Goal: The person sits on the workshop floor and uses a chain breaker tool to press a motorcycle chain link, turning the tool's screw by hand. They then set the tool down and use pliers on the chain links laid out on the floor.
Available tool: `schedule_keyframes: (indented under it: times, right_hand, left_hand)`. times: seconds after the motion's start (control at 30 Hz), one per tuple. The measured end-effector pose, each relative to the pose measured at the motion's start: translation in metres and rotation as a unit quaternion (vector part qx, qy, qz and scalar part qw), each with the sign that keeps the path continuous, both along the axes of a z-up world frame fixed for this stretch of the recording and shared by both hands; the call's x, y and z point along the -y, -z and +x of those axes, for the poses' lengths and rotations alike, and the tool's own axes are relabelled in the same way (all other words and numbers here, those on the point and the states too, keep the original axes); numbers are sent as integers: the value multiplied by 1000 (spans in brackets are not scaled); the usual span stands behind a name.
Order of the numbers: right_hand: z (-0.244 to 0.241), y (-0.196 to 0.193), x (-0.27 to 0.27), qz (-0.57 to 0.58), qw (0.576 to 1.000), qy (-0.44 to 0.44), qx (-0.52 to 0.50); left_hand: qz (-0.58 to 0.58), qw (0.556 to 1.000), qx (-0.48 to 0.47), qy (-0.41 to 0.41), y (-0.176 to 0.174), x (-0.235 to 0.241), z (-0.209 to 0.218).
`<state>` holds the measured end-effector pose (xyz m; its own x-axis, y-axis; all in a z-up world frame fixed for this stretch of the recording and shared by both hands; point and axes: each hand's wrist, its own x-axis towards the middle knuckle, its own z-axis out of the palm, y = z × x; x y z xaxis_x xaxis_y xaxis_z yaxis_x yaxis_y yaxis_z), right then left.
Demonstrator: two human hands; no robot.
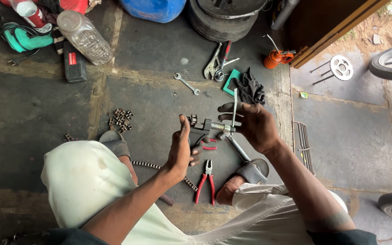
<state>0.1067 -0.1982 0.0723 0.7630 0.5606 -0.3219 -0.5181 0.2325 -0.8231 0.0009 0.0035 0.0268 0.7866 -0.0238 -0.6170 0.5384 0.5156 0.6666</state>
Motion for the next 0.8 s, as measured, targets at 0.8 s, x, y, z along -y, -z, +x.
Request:
schedule_keyframes:
  times: [0.8]
  right_hand:
    - [-22, -37, -5, -346, 666, 87, 655]
  left_hand:
    - [125, 987, 84, 55, 19, 17, -14]
